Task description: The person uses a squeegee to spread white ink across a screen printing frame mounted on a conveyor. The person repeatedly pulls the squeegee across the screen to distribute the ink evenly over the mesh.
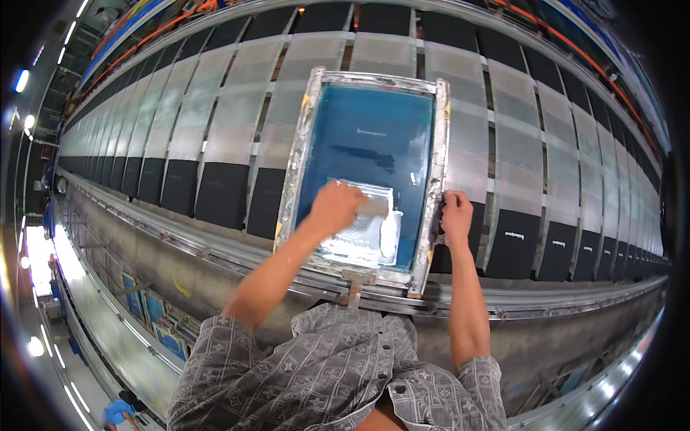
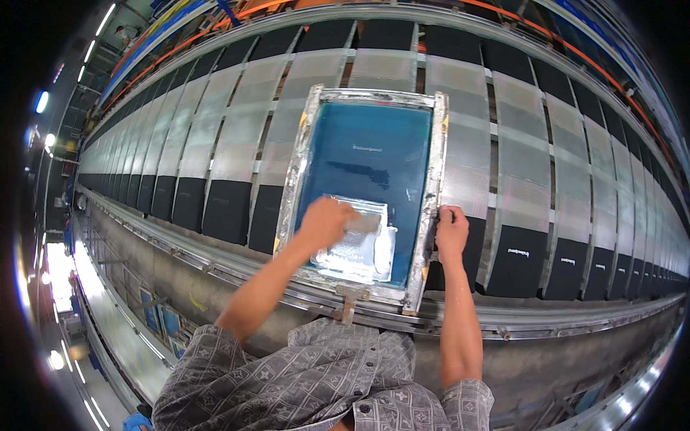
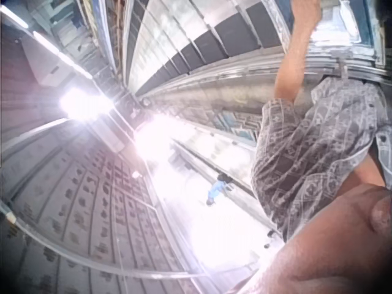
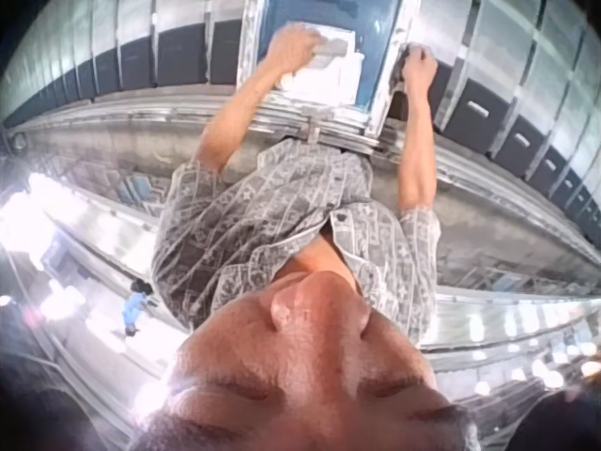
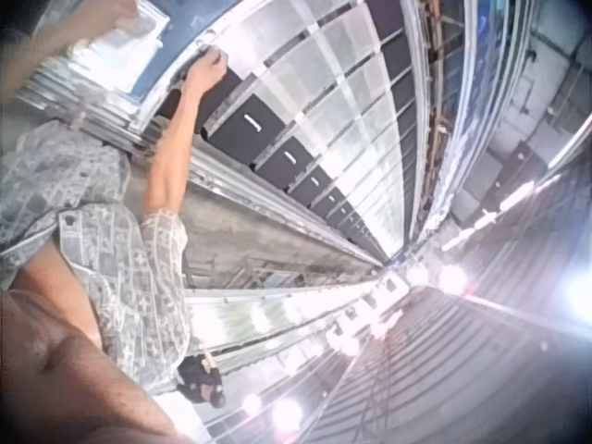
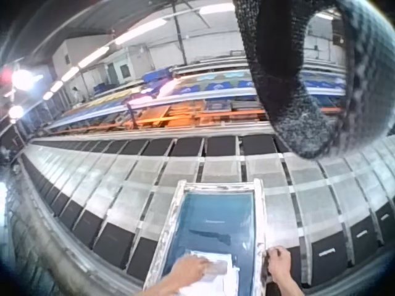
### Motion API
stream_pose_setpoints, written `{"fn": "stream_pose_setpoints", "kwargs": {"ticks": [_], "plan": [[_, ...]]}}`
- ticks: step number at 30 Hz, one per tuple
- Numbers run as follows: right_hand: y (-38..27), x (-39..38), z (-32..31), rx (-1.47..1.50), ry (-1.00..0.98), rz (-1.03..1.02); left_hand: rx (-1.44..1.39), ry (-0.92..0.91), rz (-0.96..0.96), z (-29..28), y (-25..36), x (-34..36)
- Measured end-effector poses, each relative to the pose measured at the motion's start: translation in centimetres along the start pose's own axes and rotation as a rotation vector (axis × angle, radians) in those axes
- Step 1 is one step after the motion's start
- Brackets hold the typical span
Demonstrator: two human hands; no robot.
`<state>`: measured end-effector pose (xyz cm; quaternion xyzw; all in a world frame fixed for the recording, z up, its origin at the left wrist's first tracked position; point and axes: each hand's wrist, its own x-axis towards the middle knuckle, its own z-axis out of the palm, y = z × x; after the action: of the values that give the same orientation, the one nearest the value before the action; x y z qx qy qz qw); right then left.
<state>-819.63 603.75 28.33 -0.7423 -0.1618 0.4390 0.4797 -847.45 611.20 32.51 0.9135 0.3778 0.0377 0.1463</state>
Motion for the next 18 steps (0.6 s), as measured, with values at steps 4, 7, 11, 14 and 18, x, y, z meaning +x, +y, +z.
{"fn": "stream_pose_setpoints", "kwargs": {"ticks": [4,7,11,14,18], "plan": [[-1.8,-0.4,1.0,-0.085,0.073,-0.132,-0.041,0.197,0.027,0.6,5.2,-10.3],[-1.5,-1.7,4.3,-0.019,0.035,-0.141,0.027,0.154,-0.005,-1.2,3.2,-12.2],[1.9,-3.8,13.1,0.146,-0.046,-0.144,0.041,-0.053,-0.078,-4.1,-5.5,-14.8],[1.2,-6.1,17.2,0.111,-0.054,-0.131,-0.006,-0.029,-0.114,-5.5,-9.7,-16.3],[1.2,-6.7,17.8,0.017,-0.015,-0.162,-0.076,0.011,-0.123,-5.3,-10.2,-17.2]]}}
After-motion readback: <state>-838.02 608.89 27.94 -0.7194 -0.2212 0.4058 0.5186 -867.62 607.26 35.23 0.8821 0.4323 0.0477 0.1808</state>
